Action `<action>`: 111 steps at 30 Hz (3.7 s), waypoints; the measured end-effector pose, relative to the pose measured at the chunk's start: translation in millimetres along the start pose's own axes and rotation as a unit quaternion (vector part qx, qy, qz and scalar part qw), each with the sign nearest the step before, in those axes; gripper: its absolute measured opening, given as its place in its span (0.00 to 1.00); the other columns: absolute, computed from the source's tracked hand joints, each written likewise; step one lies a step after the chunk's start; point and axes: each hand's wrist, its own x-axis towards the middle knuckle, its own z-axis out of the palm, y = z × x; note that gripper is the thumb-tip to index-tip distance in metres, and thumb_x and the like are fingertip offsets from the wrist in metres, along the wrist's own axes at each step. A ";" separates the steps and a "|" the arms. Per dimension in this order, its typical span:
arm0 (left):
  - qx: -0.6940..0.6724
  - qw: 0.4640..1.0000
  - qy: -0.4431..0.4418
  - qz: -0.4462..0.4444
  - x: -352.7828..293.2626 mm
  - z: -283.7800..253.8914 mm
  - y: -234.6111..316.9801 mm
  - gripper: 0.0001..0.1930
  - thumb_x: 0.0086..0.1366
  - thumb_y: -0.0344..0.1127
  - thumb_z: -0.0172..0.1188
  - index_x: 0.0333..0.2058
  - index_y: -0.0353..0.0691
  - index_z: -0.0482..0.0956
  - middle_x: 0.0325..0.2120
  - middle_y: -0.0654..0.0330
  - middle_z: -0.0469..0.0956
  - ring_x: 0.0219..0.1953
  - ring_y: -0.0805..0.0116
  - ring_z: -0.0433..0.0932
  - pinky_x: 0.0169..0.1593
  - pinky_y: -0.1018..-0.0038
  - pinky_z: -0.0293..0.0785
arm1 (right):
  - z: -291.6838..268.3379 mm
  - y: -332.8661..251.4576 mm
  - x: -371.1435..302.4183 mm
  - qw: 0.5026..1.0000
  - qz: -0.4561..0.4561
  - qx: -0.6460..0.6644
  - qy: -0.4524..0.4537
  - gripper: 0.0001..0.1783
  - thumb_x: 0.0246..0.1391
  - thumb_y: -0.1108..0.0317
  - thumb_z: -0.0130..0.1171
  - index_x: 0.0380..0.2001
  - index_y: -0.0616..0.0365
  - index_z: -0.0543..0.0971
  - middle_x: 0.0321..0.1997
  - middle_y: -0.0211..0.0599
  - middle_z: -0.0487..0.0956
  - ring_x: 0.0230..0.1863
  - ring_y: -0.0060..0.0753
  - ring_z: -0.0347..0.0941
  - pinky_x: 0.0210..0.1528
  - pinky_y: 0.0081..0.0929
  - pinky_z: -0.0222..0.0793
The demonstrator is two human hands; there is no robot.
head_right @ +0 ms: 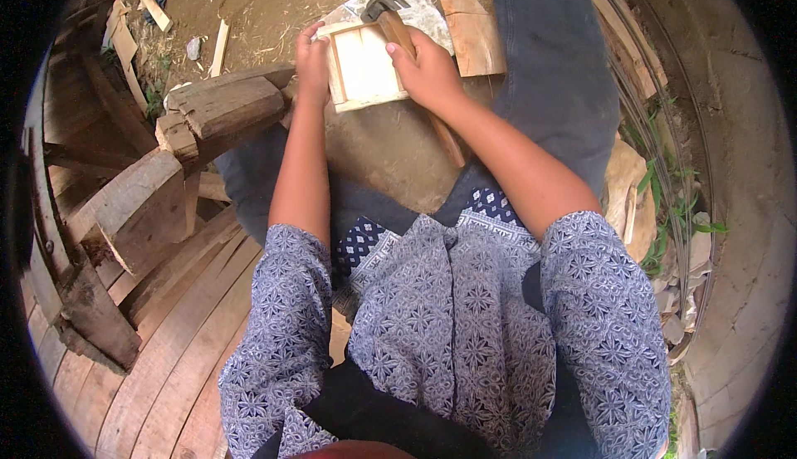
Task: The person assembles a small wooden box by hammering nails into the frame while sitting on the ground. They repeatedly position the pieces, strike the nails, and inspect the joints before placing the finished box on a nearby wooden surface.
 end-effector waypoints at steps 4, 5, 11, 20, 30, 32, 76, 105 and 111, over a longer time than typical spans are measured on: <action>0.425 0.879 0.040 0.212 2.7 0.7 -17.5 0.28 0.62 0.39 0.60 0.58 0.34 0.68 0.54 0.47 0.71 0.59 0.54 0.65 0.62 0.62 0.60 | -12.4 -12.8 4.4 0.999 0.030 -0.002 -0.023 0.21 0.63 0.55 0.55 0.50 0.61 0.77 0.38 0.48 0.83 0.41 0.44 0.81 0.45 0.37 0.73; 0.424 0.876 0.043 0.226 1.8 -2.8 -25.6 0.34 0.61 0.44 0.63 0.62 0.36 0.64 0.60 0.46 0.65 0.64 0.48 0.57 0.67 0.55 0.51 | -14.1 -15.0 4.3 0.999 0.039 -0.012 -0.023 0.22 0.62 0.55 0.56 0.51 0.61 0.77 0.40 0.50 0.83 0.42 0.47 0.81 0.46 0.37 0.74; 0.487 0.857 0.075 0.153 -19.6 17.6 -41.0 0.40 0.64 0.48 0.60 0.68 0.38 0.54 0.68 0.45 0.53 0.69 0.41 0.49 0.69 0.42 0.40 | -30.5 -25.1 35.3 0.979 -0.071 -0.180 -0.072 0.27 0.61 0.57 0.56 0.59 0.59 0.71 0.43 0.58 0.82 0.46 0.56 0.80 0.51 0.44 0.73; 0.478 0.872 0.061 0.089 -17.7 30.4 -36.1 0.33 0.70 0.39 0.50 0.70 0.39 0.51 0.72 0.47 0.47 0.74 0.38 0.39 0.70 0.37 0.33 | 1.1 -95.1 131.5 0.809 -0.381 -0.383 -0.233 0.28 0.66 0.64 0.50 0.69 0.46 0.63 0.39 0.56 0.81 0.33 0.56 0.80 0.39 0.45 0.75; 0.481 0.872 0.062 0.060 -18.7 30.0 -32.8 0.33 0.71 0.40 0.49 0.70 0.36 0.51 0.73 0.49 0.44 0.74 0.41 0.37 0.71 0.37 0.33 | -3.5 -134.8 128.2 0.750 -0.317 -0.471 -0.340 0.26 0.67 0.66 0.49 0.68 0.43 0.65 0.42 0.53 0.81 0.34 0.52 0.79 0.39 0.48 0.71; 0.486 0.870 0.066 0.055 -18.4 25.9 -33.5 0.33 0.71 0.40 0.49 0.69 0.35 0.51 0.73 0.49 0.43 0.75 0.42 0.36 0.71 0.37 0.33 | 15.6 -178.0 115.3 0.766 -0.275 -0.469 -0.344 0.28 0.65 0.62 0.49 0.68 0.46 0.63 0.44 0.59 0.80 0.41 0.58 0.78 0.44 0.49 0.72; 0.485 0.873 0.052 0.029 -19.8 32.2 -27.8 0.32 0.71 0.40 0.50 0.69 0.36 0.53 0.74 0.53 0.42 0.75 0.43 0.37 0.69 0.32 0.32 | -23.1 -98.2 124.3 0.785 -0.304 -0.437 -0.318 0.28 0.65 0.66 0.53 0.67 0.39 0.66 0.44 0.52 0.81 0.39 0.56 0.79 0.41 0.44 0.73; 0.473 0.879 0.055 0.031 -21.6 35.3 -33.1 0.31 0.70 0.41 0.51 0.68 0.37 0.55 0.73 0.52 0.44 0.75 0.44 0.38 0.68 0.31 0.32 | -46.9 -104.6 124.7 0.728 -0.240 -0.514 -0.386 0.32 0.65 0.69 0.51 0.70 0.37 0.59 0.41 0.55 0.81 0.36 0.59 0.78 0.38 0.51 0.70; 0.479 0.875 0.062 0.035 -20.5 33.6 -35.1 0.31 0.70 0.41 0.51 0.68 0.37 0.55 0.73 0.52 0.44 0.75 0.44 0.38 0.69 0.32 0.32 | -21.1 -121.2 107.2 0.833 -0.347 -0.365 -0.230 0.22 0.65 0.62 0.51 0.61 0.47 0.67 0.40 0.56 0.80 0.39 0.61 0.77 0.40 0.51 0.70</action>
